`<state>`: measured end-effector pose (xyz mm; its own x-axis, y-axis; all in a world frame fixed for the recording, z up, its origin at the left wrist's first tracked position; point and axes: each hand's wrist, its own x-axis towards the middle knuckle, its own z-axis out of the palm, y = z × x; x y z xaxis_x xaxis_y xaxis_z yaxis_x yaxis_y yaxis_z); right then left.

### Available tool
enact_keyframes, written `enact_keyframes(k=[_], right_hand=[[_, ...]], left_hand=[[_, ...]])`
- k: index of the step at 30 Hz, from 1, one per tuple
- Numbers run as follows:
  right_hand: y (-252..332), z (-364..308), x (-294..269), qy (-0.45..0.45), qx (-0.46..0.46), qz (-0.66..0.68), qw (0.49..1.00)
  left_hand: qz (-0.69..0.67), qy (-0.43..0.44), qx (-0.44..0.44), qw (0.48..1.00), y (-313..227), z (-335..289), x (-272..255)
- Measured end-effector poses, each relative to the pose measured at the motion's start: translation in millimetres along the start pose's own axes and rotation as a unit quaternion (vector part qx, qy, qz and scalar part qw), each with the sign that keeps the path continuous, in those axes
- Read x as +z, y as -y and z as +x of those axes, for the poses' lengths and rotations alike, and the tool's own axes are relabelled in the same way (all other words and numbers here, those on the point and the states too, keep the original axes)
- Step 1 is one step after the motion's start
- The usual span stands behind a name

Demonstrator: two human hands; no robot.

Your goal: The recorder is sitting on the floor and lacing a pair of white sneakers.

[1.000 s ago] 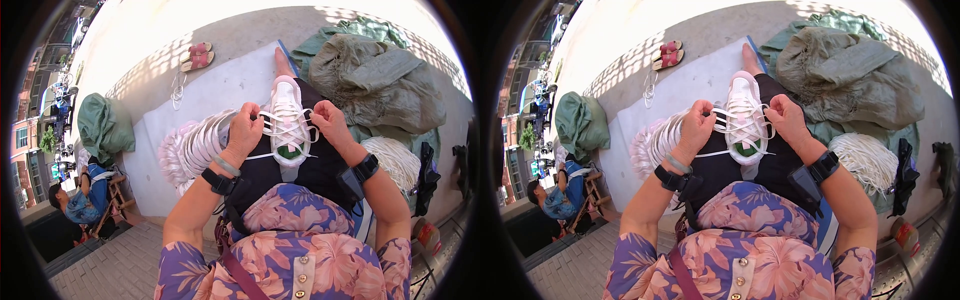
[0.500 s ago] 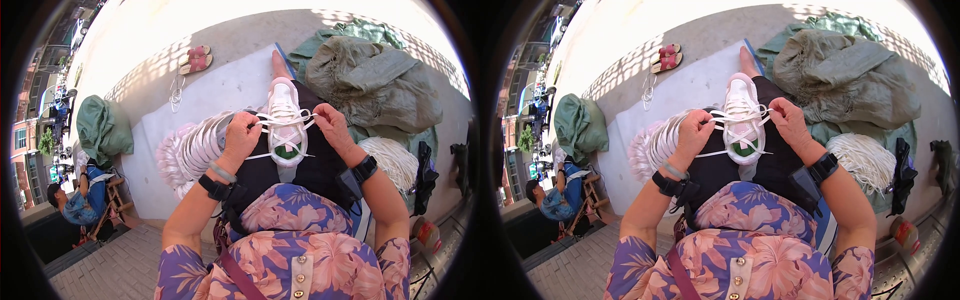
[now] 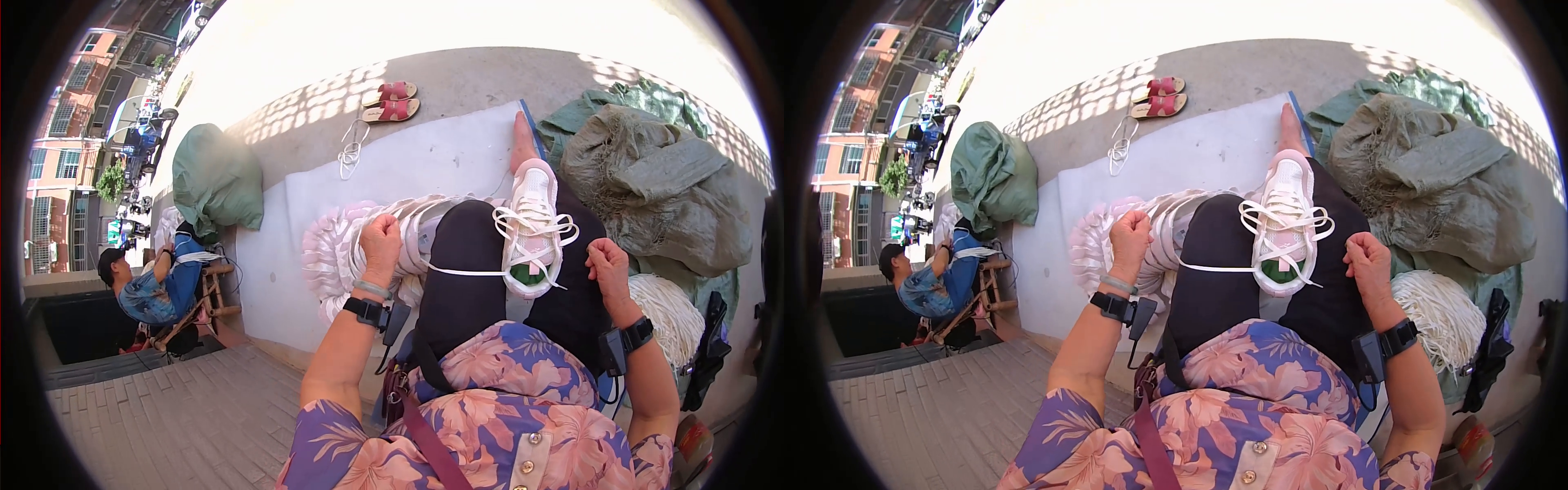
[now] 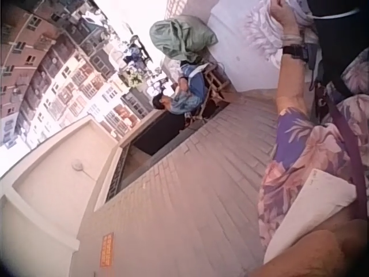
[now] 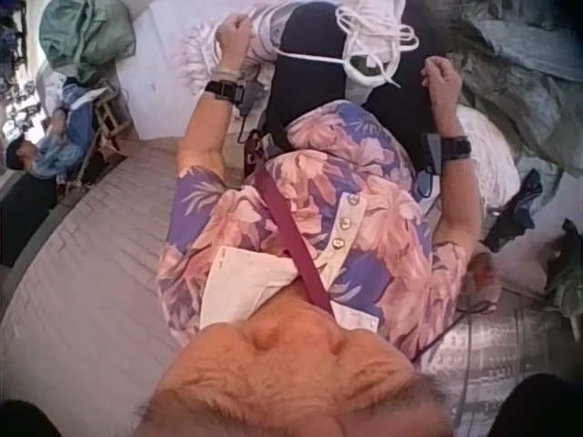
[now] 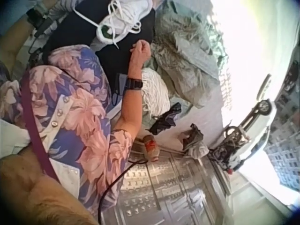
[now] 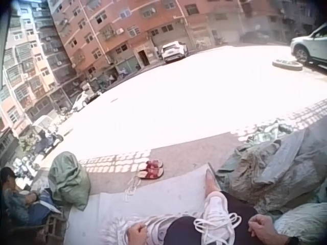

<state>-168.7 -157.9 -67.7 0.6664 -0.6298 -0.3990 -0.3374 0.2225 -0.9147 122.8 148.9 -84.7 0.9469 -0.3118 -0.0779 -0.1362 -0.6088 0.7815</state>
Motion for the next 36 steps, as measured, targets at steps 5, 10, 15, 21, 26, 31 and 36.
enact_keyframes(k=[5,10,15,21,26,31,36], right_hand=[[-12,3,6,-0.065,-0.028,-0.076,0.995],[-20,10,9,-0.103,-0.125,-0.154,0.975],[-14,13,17,-0.108,-0.138,-0.184,0.967],[-23,12,11,-0.093,-0.143,-0.158,0.973],[-46,19,-6,-0.090,-0.179,-0.198,0.960],[-50,24,-9,-0.110,-0.201,-0.230,0.946],[-61,38,-17,-0.118,-0.259,-0.309,0.908]], left_hand=[[0.248,0.034,0.194,0.949,-20,-10,29],[0.359,0.094,0.190,0.909,-9,9,45],[0.438,0.101,0.140,0.882,5,29,44],[0.351,0.061,0.092,0.930,-8,8,8],[0.302,0.059,-0.038,0.951,-15,-1,-47],[0.060,-0.049,-0.005,0.997,-45,-25,-112],[-0.003,0.071,0.080,0.994,-97,-79,-74]])
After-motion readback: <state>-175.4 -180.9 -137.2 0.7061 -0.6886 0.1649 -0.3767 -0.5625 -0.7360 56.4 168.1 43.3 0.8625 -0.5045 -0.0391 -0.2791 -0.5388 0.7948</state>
